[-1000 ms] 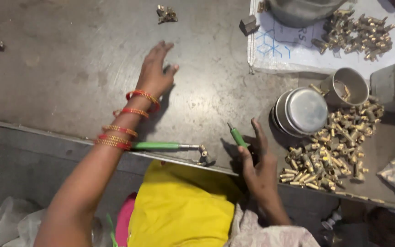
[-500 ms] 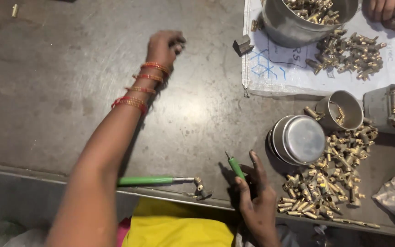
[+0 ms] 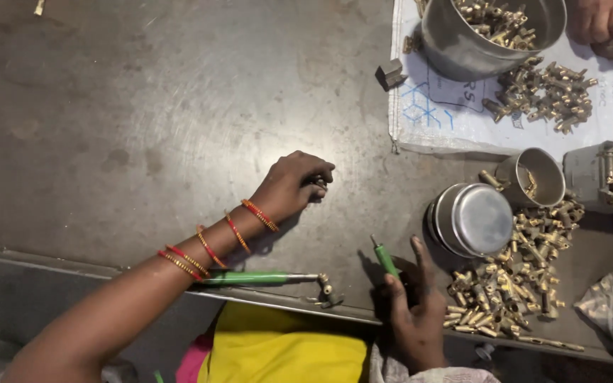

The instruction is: Inspecting and cleaning small brass metal fittings at a workbench using a specialized probe.

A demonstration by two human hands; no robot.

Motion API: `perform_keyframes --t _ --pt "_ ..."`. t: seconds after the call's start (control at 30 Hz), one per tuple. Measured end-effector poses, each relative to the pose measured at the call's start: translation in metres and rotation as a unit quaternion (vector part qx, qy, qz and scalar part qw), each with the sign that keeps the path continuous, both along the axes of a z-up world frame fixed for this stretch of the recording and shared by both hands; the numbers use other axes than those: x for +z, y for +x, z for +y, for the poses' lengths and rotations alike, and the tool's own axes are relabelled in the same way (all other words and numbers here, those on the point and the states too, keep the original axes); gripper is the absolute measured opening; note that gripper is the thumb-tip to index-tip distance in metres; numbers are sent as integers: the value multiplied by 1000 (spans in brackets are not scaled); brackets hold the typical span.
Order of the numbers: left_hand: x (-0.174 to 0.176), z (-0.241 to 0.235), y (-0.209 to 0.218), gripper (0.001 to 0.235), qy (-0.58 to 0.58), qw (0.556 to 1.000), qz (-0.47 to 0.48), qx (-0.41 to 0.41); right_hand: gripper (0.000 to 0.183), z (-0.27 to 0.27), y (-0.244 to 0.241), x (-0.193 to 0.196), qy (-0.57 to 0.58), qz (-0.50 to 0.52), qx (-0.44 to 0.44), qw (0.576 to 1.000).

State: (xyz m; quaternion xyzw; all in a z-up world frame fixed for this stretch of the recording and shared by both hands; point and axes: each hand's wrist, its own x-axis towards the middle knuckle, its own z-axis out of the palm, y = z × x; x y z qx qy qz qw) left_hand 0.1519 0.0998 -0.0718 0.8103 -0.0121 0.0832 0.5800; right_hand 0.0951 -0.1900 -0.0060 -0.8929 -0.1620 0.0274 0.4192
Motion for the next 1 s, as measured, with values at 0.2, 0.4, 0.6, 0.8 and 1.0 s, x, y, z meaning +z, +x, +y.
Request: perform_keyframes --t 0.2,0.4,0.6,0.8,1.0 --pt "5 33 -2 33 -50 993 47 -99 67 0 -4 -9 -69 -9 -40 997" --pt "27 51 -33 24 -303 948 28 -90 66 -3 -7 -20 -22 0 -76 997" --pt "22 39 -53 15 -338 927 155 -48 67 3 -8 -16 -142 -23 -108 984" --pt "39 42 -61 19 -384 893 211 -106 64 5 -11 -19 -61 35 -125 990" --pt "20 34 -62 28 -365 899 228 -79 65 2 -13 -21 -96 -21 -93 991"
